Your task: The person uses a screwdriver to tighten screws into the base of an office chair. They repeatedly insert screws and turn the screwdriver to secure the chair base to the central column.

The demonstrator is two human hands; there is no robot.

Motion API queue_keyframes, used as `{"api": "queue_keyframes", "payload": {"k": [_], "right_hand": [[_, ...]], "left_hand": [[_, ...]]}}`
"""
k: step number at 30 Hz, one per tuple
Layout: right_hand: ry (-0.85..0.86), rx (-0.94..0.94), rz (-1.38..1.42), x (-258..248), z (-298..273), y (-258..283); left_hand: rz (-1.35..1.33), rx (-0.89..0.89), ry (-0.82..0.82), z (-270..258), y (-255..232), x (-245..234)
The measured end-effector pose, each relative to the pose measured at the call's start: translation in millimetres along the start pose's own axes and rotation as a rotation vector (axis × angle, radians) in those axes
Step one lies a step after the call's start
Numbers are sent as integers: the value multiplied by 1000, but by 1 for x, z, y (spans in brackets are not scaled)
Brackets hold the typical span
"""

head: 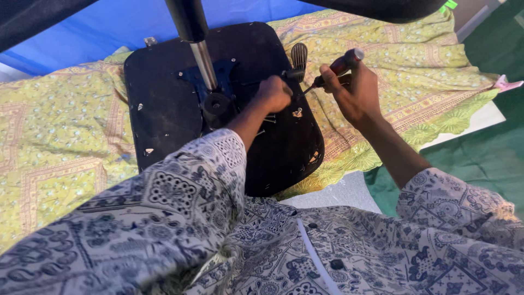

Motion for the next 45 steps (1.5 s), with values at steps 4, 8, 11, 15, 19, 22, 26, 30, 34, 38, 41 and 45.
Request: {"api": "queue_keyframes", "payload": {"k": [4, 8, 11, 15, 19, 22, 26, 30, 34, 38, 41, 45], "right_hand": [[35, -104, -92, -3, 2, 11], [39, -178, -208, -3, 1, 9], [53, -157, -255, -1, 2, 3], [36, -150, -251, -1, 0, -2], [33, -122, -254, -1, 0, 0], [43, -126, -264, -1, 0, 3], [60, -122, -275, 3, 1, 3], [79, -126, -278, 4, 5, 3], [101, -124, -299, 2, 9, 3], [87, -123, -224, -1, 10, -1], [113, -184, -218, -2, 15, -3], [190, -178, -282, -7, 27, -3]], "left_hand": [[-174, 168, -200, -26, 2, 36], [-306, 115, -203, -46, -1, 33], [-288, 169, -208, -58, -11, 19], [-273, 156, -232, -73, -22, 5], [-303, 120, -214, -82, -27, -4], [-260, 63, -158, -82, -31, -8], [-247, 35, -148, -82, -33, -9], [-234, 22, -135, -80, -32, -8], [-248, 13, -124, -74, -27, 2], [-280, -8, -132, -58, -17, 15], [-430, 79, -112, -36, -10, 3], [-643, 510, 171, -12, -18, -36]]}}
Point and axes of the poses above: each hand's wrist, its own z-axis towards the middle knuckle, its own x-axis out of the palm, y = z × x, the point moved 2 cm from there along z, towards the middle knuckle, and after that the axes turned 12 degrees about z, right-handed, at the moved point
